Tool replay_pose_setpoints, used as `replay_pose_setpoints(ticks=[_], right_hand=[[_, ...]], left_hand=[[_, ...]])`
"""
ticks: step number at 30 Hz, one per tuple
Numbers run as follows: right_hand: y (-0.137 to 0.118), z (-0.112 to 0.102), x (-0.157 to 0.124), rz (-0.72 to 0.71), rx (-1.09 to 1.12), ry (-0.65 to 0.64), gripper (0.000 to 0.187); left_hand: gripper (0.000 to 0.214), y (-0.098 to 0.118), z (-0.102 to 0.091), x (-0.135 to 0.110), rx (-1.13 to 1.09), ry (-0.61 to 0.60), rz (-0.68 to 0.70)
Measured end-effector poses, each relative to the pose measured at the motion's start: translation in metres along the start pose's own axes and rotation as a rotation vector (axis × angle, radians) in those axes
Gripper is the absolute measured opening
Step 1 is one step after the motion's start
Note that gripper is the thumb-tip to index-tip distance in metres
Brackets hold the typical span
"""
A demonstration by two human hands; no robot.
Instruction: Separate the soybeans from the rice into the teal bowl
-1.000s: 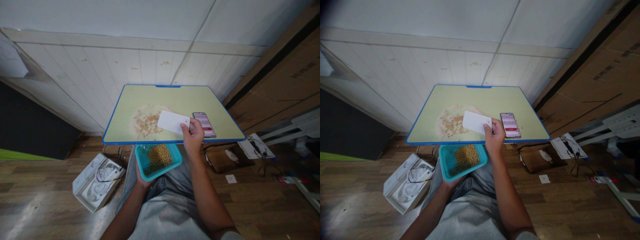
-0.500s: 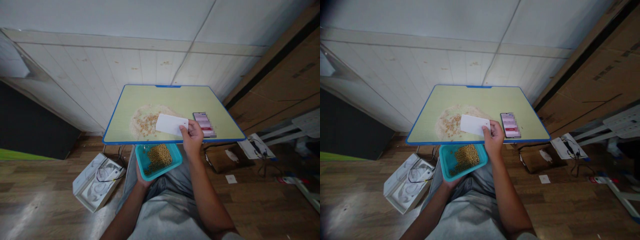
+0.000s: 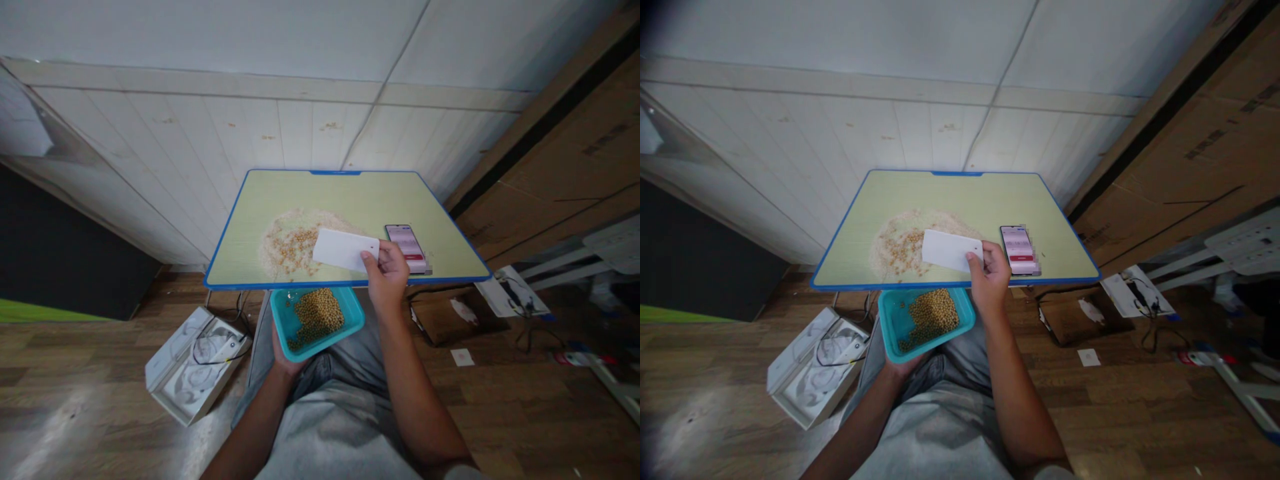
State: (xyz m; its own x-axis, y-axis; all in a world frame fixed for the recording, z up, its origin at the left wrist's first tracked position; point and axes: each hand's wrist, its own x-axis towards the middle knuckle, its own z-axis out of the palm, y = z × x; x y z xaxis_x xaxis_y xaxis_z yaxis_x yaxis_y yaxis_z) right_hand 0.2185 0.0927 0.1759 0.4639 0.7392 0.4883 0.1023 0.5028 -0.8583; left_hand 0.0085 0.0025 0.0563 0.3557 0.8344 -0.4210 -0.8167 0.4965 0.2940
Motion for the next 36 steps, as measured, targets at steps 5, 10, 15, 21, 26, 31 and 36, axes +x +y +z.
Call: replay_pose_setpoints(ticks=[5,10,15,21,26,31,36], right_hand=[[0.000,-0.005,0.001,0.005,-0.033,0.042,0.021],[-0.001,-0.007,-0.004,0.035,-0.011,-0.019,0.023],[-0.001,-0.008,-0.007,0.017,0.011,0.010,0.024],[-0.002,-0.006,-0.015,0.075,0.008,-0.021,0.028],[-0.001,-0.002,-0.021,0.087,0.030,-0.025,0.029],[0.000,-0.002,-0.024,0.082,0.006,-0.059,0.030],[-0.002,0.000,-0.026,0.087,0.026,-0.093,0.028]], left_hand=[[0.048,-0.002,0.003,-0.002,0.009,-0.015,0.002],[0.050,-0.001,0.003,-0.001,-0.025,0.007,-0.003],[0.052,0.000,0.006,-0.003,0.003,-0.004,-0.002],[0.049,0.000,0.009,-0.002,0.011,0.000,0.004],[0.050,0.001,0.011,-0.003,-0.010,-0.007,-0.009],[0.052,0.001,0.014,-0.002,-0.005,-0.037,0.017],[0.051,0.001,0.012,0.000,-0.036,-0.047,-0.006]])
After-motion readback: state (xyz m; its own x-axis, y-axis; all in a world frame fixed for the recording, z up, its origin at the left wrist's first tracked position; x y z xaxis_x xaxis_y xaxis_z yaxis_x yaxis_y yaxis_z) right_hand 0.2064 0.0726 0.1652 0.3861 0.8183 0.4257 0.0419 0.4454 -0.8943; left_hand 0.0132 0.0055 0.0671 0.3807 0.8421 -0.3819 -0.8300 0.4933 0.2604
